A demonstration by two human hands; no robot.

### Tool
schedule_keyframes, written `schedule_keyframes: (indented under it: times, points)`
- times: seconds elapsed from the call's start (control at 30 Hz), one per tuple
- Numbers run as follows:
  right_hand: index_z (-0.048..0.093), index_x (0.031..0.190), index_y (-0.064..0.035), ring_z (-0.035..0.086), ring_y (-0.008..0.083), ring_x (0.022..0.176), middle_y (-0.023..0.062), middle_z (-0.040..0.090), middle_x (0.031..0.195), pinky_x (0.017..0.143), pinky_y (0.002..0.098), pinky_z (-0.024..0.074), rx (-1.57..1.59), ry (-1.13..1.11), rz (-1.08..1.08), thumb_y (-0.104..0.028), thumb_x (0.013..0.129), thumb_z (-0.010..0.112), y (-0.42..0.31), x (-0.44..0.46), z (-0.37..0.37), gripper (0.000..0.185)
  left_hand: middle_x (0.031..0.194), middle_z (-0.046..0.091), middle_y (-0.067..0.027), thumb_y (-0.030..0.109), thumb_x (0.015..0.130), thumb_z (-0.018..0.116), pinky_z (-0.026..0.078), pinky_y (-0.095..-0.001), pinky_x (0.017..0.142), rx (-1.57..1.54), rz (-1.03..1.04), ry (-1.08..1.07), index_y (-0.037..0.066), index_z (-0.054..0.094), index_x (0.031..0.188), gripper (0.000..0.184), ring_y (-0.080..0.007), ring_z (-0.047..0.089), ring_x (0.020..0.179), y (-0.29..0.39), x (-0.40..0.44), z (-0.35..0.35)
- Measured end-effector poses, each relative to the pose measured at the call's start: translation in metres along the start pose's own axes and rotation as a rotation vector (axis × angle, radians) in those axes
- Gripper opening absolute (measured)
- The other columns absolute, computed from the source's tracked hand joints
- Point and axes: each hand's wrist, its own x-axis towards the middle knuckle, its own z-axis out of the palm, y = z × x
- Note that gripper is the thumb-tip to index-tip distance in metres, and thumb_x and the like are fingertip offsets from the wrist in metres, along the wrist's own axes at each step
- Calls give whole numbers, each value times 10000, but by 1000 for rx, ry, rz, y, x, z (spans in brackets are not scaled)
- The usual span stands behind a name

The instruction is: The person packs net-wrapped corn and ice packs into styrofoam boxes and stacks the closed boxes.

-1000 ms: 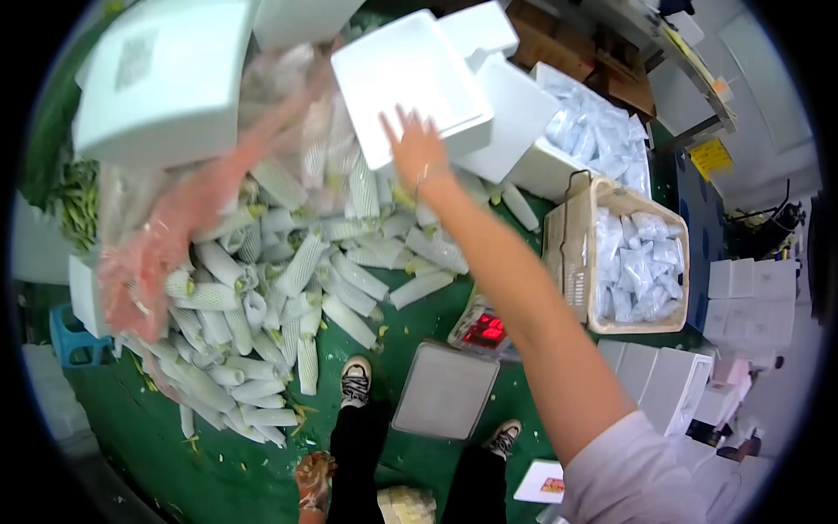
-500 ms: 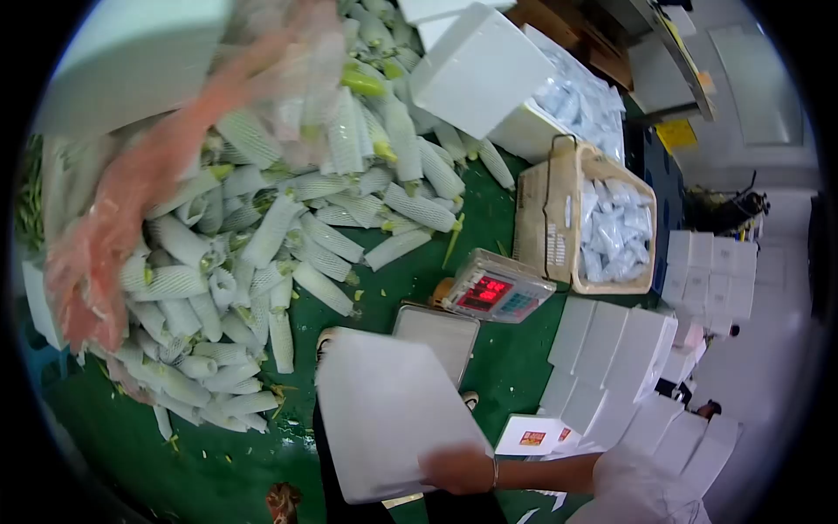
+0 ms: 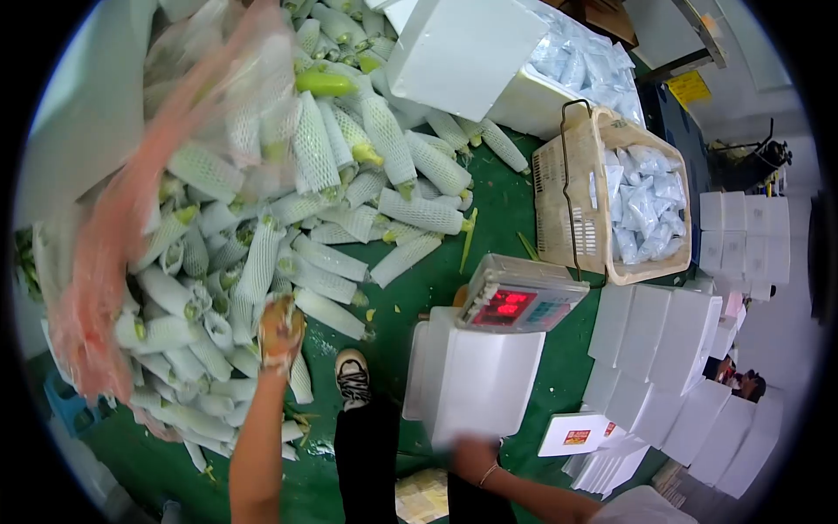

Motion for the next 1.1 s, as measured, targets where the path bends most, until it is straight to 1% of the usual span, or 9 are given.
schedule_keyframes:
  times: [0.17,0.23,0.27,0.3,0.37,0.6,0.87,1.0,1.1]
  points:
    - [454,1189,-23,543,366,934,183,543,1009,782,415,460,694,580,-225,-106,796,607,-116,166,-226,430,1042,601,-164,131,787,544,475,-377,785,235,447,194,25,584,1050,286,-315,577,903,37,190,-43]
    - [485,1099,5,559,330,918,181,548,990,785,393,452,674,778,-278,-82,775,622,-137,262,-292,361,1166,550,-167,157,792,540,448,-377,860,69,332,185,70,510,1203,421,-282,546,1023,43,231,-53]
    - [432,1106,16,518,404,912,206,518,1004,778,437,430,680,915,-387,-79,790,576,-143,310,-314,360,1223,511,-168,187,794,541,417,-388,910,336,377,157,90,465,1259,481,-277,504,1095,55,247,-78]
    - [491,1067,13,560,336,875,187,564,974,751,390,448,682,960,-328,-108,767,610,-153,349,-341,345,1280,473,-169,218,796,542,385,-398,960,603,419,125,111,420,1316,544,-272,463,1168,62,265,-99]
    - [458,1107,35,520,403,993,240,533,1038,829,439,434,780,883,-294,-153,793,571,-170,397,-390,384,1331,427,-158,283,817,538,335,-432,1007,920,384,363,113,405,1339,565,-286,395,1235,-24,320,-87]
    - [400,1165,41,528,406,1008,270,464,1148,860,437,461,584,667,-3,-274,727,661,-188,469,-440,599,1318,446,-157,301,839,548,312,-416,1028,821,-2,482,63,441,1305,534,-316,407,1216,-122,307,-203]
    - [391,1148,67,521,402,997,252,455,1141,867,439,442,690,660,40,-317,662,726,-199,446,-361,703,1143,587,-149,114,813,620,381,-370,957,174,276,604,3,546,1174,385,-277,505,1102,13,216,-176]
    - [381,1166,40,480,442,1028,240,441,1150,882,463,420,893,789,-188,-285,678,719,-189,367,-306,677,970,611,-92,102,855,585,433,-322,880,-1705,-514,229,11,523,1201,364,-198,551,923,17,160,-70]
    - [443,1163,35,489,376,1045,244,464,1135,896,424,408,753,640,-398,-182,695,707,-163,320,-284,580,1187,555,-132,100,861,546,471,-347,852,-993,-429,-93,-3,511,1214,369,-220,551,1025,16,111,-17]
